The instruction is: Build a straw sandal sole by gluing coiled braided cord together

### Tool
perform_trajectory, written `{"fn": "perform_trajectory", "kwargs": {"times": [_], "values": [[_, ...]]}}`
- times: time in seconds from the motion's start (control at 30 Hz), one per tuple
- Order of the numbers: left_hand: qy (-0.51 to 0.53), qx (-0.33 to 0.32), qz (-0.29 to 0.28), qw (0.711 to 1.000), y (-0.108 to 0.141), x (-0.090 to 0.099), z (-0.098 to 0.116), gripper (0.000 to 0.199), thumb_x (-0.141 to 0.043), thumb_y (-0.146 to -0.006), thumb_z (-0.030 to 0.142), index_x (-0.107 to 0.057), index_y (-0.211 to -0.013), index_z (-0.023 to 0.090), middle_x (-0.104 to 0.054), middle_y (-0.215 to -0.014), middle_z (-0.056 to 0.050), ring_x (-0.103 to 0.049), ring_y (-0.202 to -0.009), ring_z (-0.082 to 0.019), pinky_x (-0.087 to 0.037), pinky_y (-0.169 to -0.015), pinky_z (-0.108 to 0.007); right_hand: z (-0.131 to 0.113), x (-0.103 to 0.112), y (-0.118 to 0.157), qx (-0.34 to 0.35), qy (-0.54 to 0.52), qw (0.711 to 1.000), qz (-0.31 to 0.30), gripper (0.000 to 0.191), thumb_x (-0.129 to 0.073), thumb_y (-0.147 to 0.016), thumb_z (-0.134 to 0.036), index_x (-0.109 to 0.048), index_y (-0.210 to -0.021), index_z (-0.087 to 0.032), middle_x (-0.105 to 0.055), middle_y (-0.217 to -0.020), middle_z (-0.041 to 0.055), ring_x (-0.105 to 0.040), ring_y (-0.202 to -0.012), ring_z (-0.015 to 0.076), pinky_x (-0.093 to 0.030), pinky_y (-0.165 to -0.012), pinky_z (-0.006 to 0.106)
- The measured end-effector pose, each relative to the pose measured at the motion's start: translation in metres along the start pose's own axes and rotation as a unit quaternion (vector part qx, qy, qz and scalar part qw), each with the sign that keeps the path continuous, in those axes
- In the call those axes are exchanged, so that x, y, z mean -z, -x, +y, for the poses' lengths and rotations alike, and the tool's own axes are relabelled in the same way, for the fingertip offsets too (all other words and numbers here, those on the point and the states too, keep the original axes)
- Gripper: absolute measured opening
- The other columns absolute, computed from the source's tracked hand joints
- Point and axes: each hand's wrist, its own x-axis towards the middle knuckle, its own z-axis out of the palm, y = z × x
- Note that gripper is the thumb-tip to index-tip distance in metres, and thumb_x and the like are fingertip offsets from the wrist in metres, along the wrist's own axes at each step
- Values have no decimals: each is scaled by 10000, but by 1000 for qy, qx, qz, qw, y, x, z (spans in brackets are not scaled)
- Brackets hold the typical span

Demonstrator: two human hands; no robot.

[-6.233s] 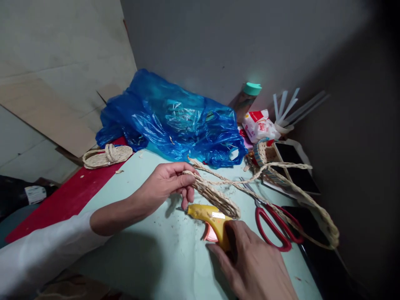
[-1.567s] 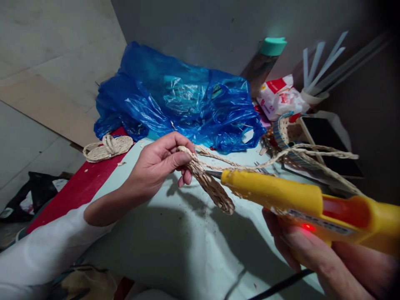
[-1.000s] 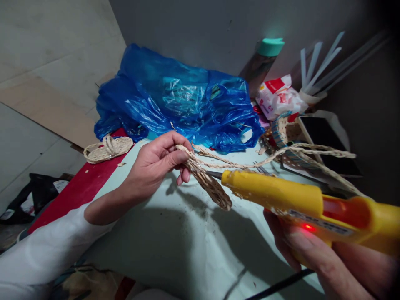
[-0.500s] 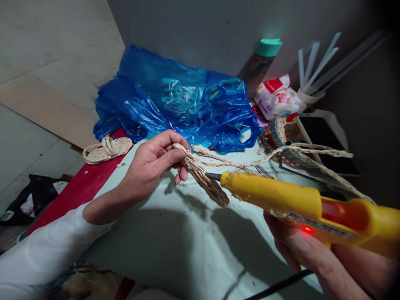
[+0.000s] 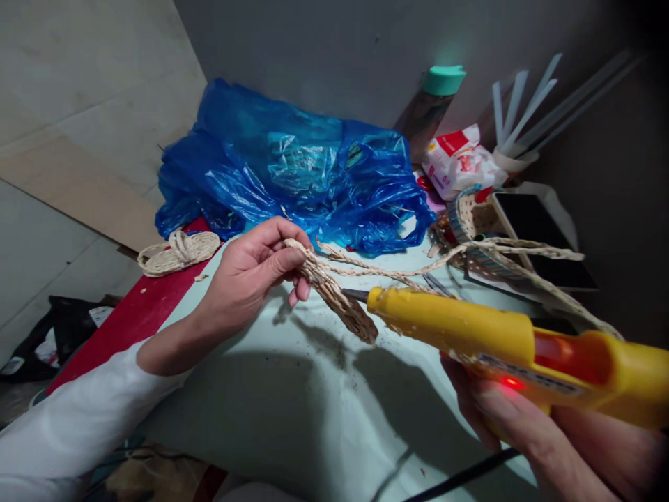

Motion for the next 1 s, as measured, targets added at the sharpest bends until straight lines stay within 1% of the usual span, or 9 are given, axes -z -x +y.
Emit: {"fn": "perform_trajectory", "kwargs": {"times": [0.1,0.17,0.23,0.37,0.47,0.6,0.67,0.9,1.0], "values": [[3,-3,1,1000,-1,0,0,169,-683,-899,341,-609,-868,192,-654,-677,3,-622,-532,-123,-500,-467,-204,-2,2,-6,41,32,999,-7,298,-479,-955,-460,-621,-1210,-395,-713,-966,20,-705,-830,280,-602,-912,443],[9,-6,1,1000,0,-1,0,170,-687,-898,337,-611,-866,188,-655,-674,2,-623,-525,-121,-498,-463,-201,-3,3,-8,49,52,997,-9,264,-449,-970,-456,-620,-1149,-365,-716,-934,24,-702,-766,267,-619,-843,416],[13,-3,4,1000,0,-1,0,169,-690,-897,329,-613,-861,183,-660,-676,-2,-621,-518,-118,-498,-459,-199,-2,2,-8,41,57,998,-7,264,-441,-971,-467,-606,-1143,-354,-713,-940,26,-700,-767,266,-615,-840,418],[11,5,15,1000,0,-3,2,184,-707,-882,343,-617,-853,185,-660,-673,0,-620,-518,-117,-503,-459,-199,0,1,-3,21,58,998,-5,259,-459,-956,-500,-610,-1100,-348,-682,-912,33,-672,-752,264,-582,-933,467],[17,3,17,1000,0,-3,2,207,-727,-863,359,-622,-850,181,-656,-671,1,-617,-512,-116,-502,-453,-197,1,1,1,9,51,999,-6,276,-458,-953,-516,-611,-1108,-348,-671,-944,43,-663,-818,279,-548,-990,497],[28,-4,14,1000,-1,-3,1,207,-733,-861,340,-619,-848,168,-652,-675,1,-622,-510,-111,-502,-450,-189,3,1,3,4,41,999,-13,283,-463,-958,-499,-613,-1150,-355,-676,-990,40,-656,-884,287,-525,-1024,497],[32,-7,13,999,-1,-2,1,207,-736,-859,335,-620,-850,164,-657,-682,-2,-625,-509,-112,-503,-445,-188,4,2,3,11,40,999,-11,267,-459,-963,-488,-614,-1139,-360,-675,-1010,37,-647,-899,288,-522,-1025,495],[37,-7,20,999,-2,-1,2,228,-763,-830,347,-626,-838,164,-679,-706,-10,-628,-497,-117,-503,-429,-192,-1,4,-2,18,27,999,-26,205,-462,-966,-460,-593,-1105,-382,-658,-892,22,-633,-772,264,-507,-1040,510],[30,-8,23,999,-2,-2,2,234,-764,-828,356,-626,-838,167,-676,-703,-9,-628,-496,-117,-502,-428,-190,1,4,-2,14,37,999,-25,245,-437,-969,-477,-566,-1163,-403,-668,-927,28,-650,-790,290,-559,-925,523]]}}
